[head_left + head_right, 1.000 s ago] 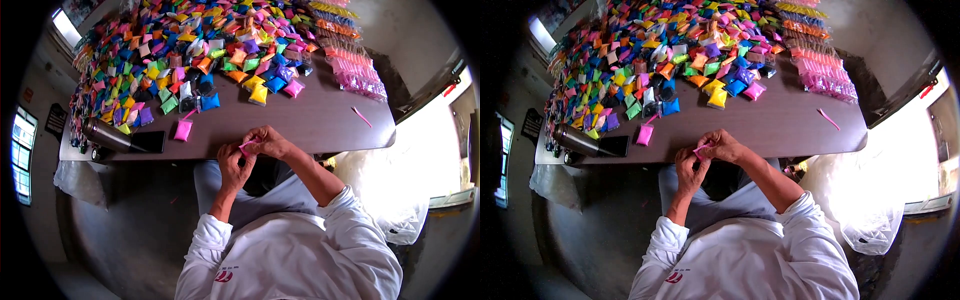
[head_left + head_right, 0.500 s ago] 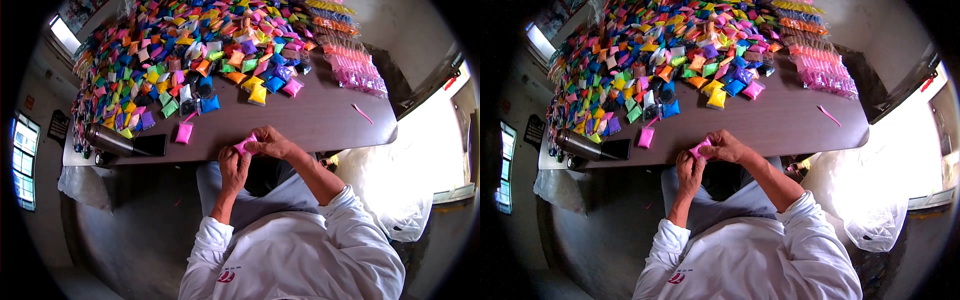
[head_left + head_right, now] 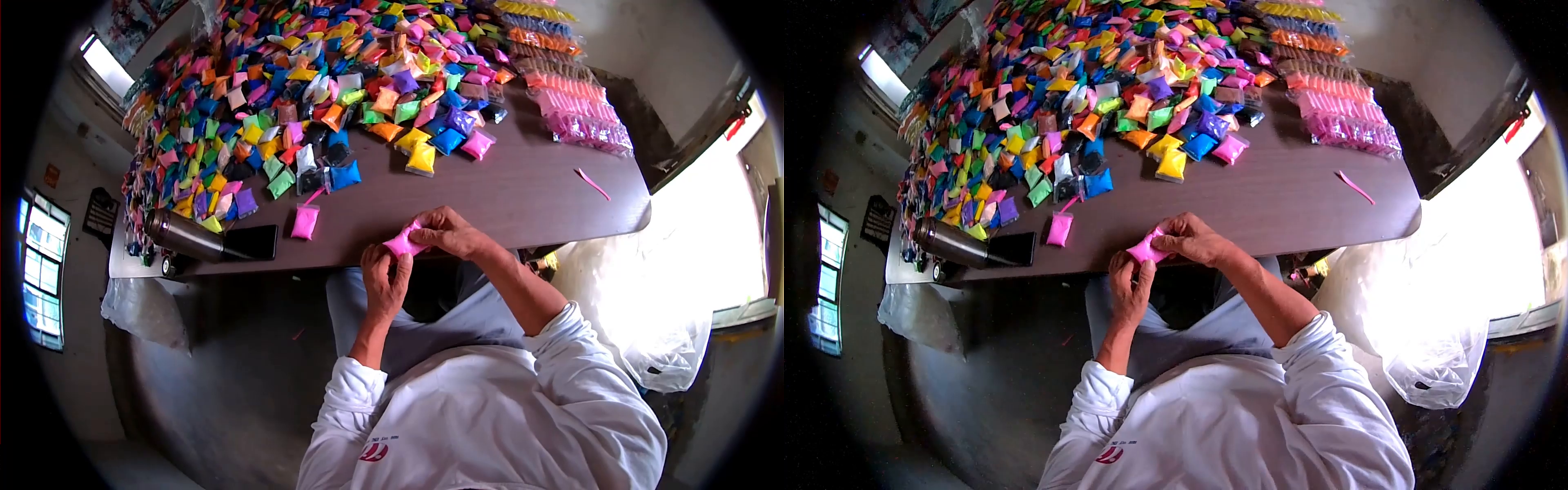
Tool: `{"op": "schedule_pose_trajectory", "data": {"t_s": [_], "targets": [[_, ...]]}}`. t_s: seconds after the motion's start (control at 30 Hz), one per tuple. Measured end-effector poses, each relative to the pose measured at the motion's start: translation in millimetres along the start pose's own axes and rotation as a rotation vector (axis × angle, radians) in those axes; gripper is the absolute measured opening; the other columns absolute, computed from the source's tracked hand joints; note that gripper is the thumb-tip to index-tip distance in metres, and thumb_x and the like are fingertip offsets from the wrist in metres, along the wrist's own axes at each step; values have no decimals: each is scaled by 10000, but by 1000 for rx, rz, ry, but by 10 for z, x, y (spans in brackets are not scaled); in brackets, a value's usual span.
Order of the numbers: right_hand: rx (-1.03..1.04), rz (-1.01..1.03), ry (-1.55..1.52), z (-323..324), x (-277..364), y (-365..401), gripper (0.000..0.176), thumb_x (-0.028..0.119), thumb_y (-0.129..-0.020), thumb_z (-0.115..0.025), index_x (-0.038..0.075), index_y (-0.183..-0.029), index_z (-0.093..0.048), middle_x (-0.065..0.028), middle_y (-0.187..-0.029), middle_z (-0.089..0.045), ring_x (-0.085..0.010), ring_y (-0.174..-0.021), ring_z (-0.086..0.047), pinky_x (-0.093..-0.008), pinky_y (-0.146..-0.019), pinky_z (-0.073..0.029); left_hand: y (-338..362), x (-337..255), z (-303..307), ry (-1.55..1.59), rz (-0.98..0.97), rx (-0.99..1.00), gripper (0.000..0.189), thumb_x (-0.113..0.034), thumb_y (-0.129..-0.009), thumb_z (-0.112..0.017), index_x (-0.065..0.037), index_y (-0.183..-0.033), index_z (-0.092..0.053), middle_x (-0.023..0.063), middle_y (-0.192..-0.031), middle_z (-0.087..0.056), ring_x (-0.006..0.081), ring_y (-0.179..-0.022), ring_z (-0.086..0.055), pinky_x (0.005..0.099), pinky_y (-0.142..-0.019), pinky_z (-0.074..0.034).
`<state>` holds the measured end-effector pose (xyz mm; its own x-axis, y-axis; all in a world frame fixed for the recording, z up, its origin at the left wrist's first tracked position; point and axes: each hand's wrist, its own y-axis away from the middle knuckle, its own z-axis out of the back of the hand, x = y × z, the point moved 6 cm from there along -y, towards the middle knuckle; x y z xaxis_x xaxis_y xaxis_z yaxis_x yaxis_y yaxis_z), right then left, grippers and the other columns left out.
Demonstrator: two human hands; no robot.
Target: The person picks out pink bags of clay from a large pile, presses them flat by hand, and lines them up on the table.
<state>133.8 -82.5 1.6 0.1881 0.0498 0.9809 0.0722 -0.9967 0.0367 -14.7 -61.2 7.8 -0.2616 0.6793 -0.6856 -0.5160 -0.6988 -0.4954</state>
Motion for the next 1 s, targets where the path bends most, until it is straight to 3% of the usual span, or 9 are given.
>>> {"op": "schedule_pose_trajectory", "data": {"t_s": [0.07, 0.13, 0.33, 0.47, 0.67, 0.77, 0.83, 0.93, 1.0], "targets": [[4, 29, -28, -6, 41, 9, 206, 220, -887, -623, 18, -918, -649, 24, -785, -613, -54, -698, -537, -203, -627, -455, 12, 27, -10, 8, 13, 17, 365, -352, -898, -527, 3, -900, -611, 181, -979, -579, 370, -964, -505, 476, -961, -337], [-14, 18, 151, -1, 121, 19, 204, 225, -875, -641, 23, -890, -657, 34, -764, -605, -47, -669, -514, -209, -594, -431, 17, 60, -19, 5, 21, 36, 364, -355, -892, -533, 0, -899, -614, 181, -985, -580, 372, -965, -507, 478, -964, -335], [7, -3, 97, -29, 43, 15, 195, 229, -868, -652, 34, -875, -665, 49, -689, -577, -42, -636, -479, -212, -564, -398, -30, -67, 17, 36, -5, 39, 377, -367, -881, -544, 2, -909, -615, 194, -997, -577, 378, -974, -505, 484, -974, -327], [41, 7, 143, 5, 31, 12, 208, 239, -871, -646, 34, -900, -664, 38, -722, -593, -47, -652, -498, -203, -579, -410, 2, 5, -7, 6, 31, 51, 381, -362, -897, -523, 8, -936, -606, 214, -999, -572, 383, -980, -501, 488, -978, -323], [-10, -78, -195, 120, -57, -28, 260, 258, -887, -616, 17, -982, -641, -1, -826, -627, -91, -769, -570, -228, -693, -475, 37, 60, -50, -57, 64, 28, 382, -344, -932, -472, 18, -942, -596, 231, -998, -572, 398, -986, -496, 493, -985, -325], [67, -95, -58, -2, 131, 18, 245, 233, -876, -633, 15, -987, -636, -4, -829, -628, -100, -801, -579, -236, -736, -483, 36, 69, -65, -57, 72, 44, 381, -342, -933, -473, 17, -952, -601, 225, -1003, -578, 397, -993, -499, 496, -985, -329], [100, -20, 227, -47, 172, 20, 226, 212, -855, -661, 19, -972, -639, -6, -829, -632, -96, -795, -575, -229, -731, -479, 17, 27, -68, -57, 60, 13, 383, -351, -926, -484, 10, -958, -608, 211, -1013, -583, 385, -997, -504, 494, -991, -323], [40, -96, 167, 11, 64, 26, 203, 198, -856, -659, 14, -941, -646, 1, -786, -623, -86, -729, -551, -234, -650, -459, -7, -54, -31, -63, 36, 6, 384, -367, -907, -515, -4, -966, -622, 179, -1032, -595, 359, -1003, -516, 488, -1004, -312], [76, -24, 159, 5, 65, 16, 200, 204, -855, -661, 20, -933, -649, 4, -769, -615, -84, -717, -546, -237, -643, -459, -20, -75, -26, -69, 25, 28, 382, -374, -895, -535, -11, -969, -630, 161, -1040, -600, 344, -1004, -522, 483, -1010, -307]]}}
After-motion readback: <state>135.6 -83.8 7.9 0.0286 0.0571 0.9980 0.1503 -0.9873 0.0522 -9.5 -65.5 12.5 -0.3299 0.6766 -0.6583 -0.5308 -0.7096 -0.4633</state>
